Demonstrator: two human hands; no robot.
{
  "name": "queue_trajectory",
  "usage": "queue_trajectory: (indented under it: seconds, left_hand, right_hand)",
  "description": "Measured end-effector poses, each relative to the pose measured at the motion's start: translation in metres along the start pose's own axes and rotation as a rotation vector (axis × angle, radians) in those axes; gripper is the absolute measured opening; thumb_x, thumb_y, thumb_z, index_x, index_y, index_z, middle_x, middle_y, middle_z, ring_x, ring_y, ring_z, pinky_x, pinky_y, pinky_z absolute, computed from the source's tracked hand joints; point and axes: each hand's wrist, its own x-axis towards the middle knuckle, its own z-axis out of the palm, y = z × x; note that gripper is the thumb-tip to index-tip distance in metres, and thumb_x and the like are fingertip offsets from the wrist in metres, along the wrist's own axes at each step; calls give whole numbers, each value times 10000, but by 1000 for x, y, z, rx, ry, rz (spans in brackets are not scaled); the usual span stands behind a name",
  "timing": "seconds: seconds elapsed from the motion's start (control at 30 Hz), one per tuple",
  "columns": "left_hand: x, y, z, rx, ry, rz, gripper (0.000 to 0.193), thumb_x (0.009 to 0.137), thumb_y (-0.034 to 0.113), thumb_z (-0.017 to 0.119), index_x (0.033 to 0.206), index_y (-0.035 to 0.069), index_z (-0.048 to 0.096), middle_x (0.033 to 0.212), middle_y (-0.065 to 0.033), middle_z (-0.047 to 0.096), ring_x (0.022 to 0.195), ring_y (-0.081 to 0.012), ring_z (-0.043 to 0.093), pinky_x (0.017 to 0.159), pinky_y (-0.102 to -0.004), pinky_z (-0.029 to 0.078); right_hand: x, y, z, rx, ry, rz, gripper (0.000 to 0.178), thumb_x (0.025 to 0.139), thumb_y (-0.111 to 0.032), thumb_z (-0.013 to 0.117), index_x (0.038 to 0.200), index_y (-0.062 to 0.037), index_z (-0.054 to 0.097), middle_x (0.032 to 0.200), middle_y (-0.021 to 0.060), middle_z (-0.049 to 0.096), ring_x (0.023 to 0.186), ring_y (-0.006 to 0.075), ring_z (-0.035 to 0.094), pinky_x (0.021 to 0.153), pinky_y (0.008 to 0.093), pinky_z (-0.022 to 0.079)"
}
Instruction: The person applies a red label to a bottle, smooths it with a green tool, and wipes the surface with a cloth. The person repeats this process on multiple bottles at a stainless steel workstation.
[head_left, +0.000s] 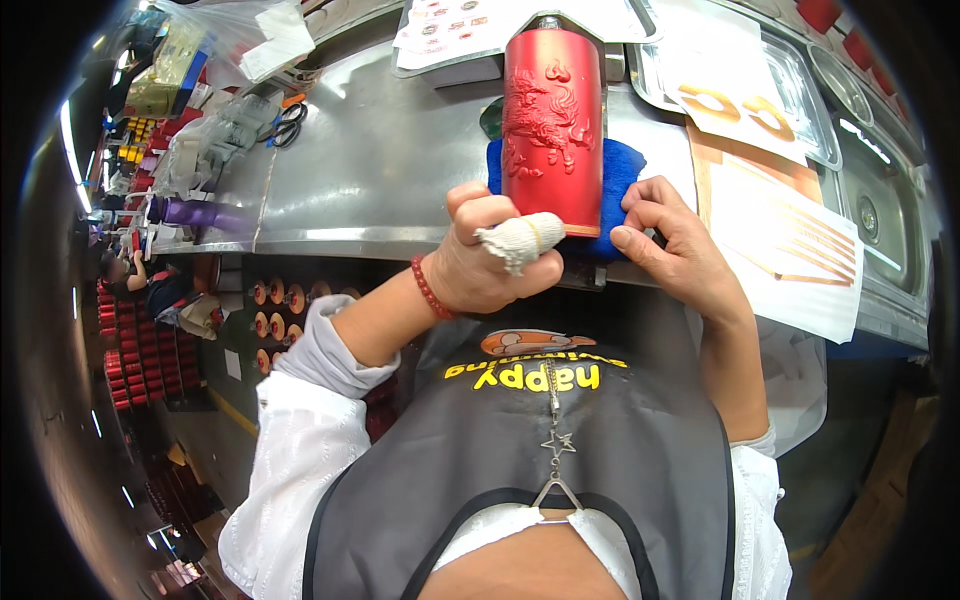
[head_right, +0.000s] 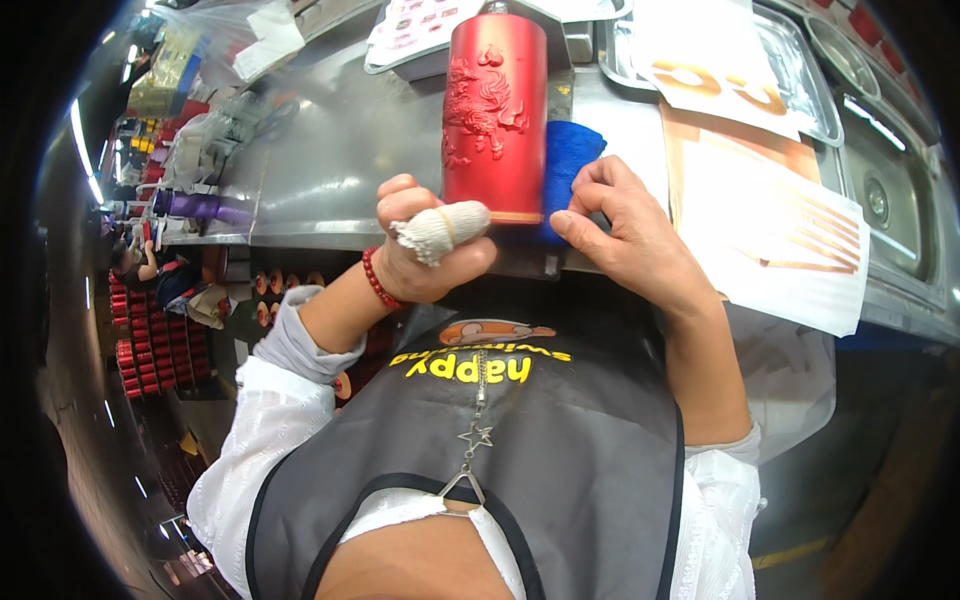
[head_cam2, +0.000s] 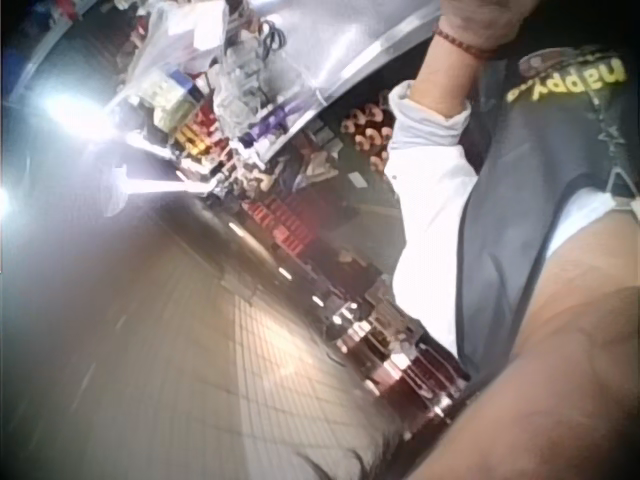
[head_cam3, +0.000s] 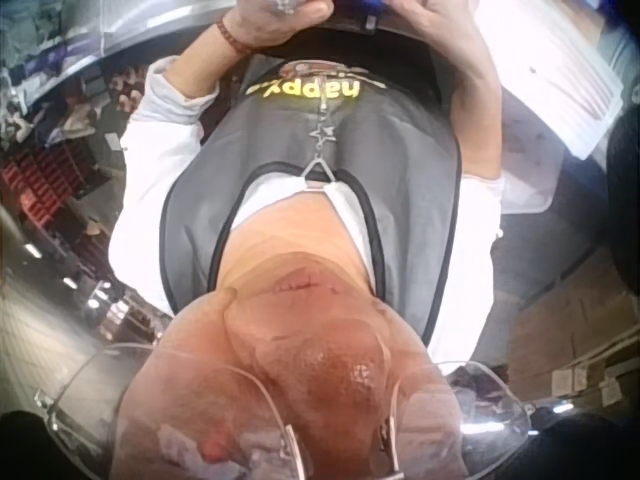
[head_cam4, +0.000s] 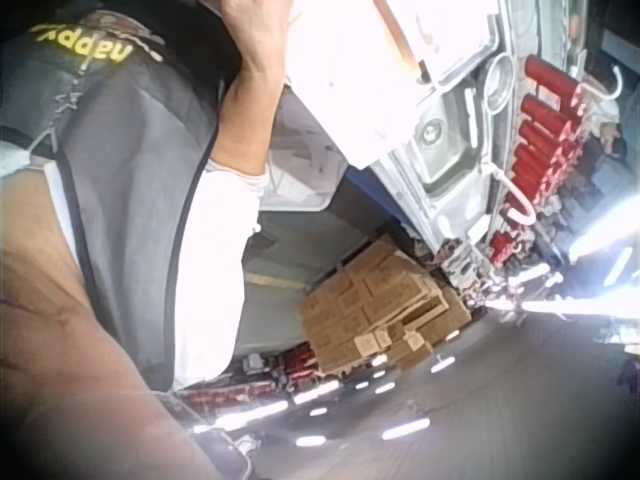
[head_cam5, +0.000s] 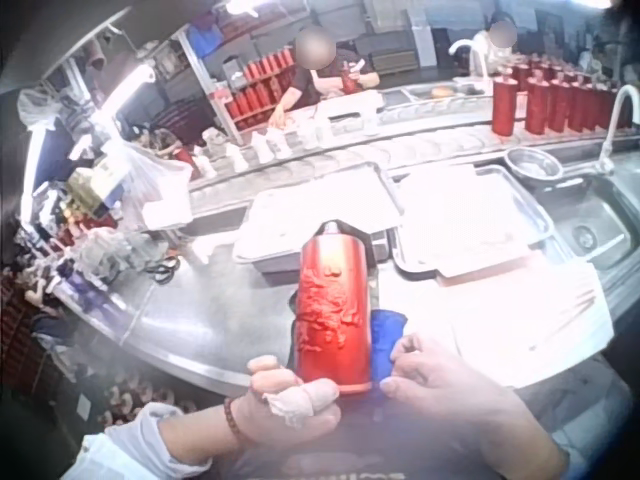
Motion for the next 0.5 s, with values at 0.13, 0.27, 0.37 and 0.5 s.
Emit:
queue_trajectory:
  seconds: [0.13,0.27,0.37,0.5]
  left_hand:
    - [9,0,5,-24,-21,33,292,621,192,750,885,292,672,1137,78,633,1023,-186,443,849,-415,352]
    - [34,-1,-2,28,-218,243,207,836,247,667,1042,258,668,1067,70,617,1195,-159,485,1013,-464,336]
    - [45,-1,3,-54,-163,89,224,887,218,621,1108,235,652,1062,60,638,1167,-188,549,1104,-517,294]
    - [4,-1,-8,-303,-21,-209,303,887,108,681,1174,190,628,1174,-31,677,1195,-268,614,1198,-554,239]
  right_hand:
    - [0,2,0,11,5,-16,236,930,-197,708,885,8,600,1025,89,507,949,202,507,826,309,439]
    - [-1,7,0,29,20,-29,217,935,-187,698,897,8,610,1036,90,521,968,206,517,850,310,442]
    - [-2,11,-1,-23,34,-80,202,923,-174,702,898,6,613,1049,100,533,975,224,532,867,318,448]
    - [-7,-9,9,-142,76,-131,169,869,-134,737,893,-13,621,1066,117,540,1028,281,529,911,362,445]
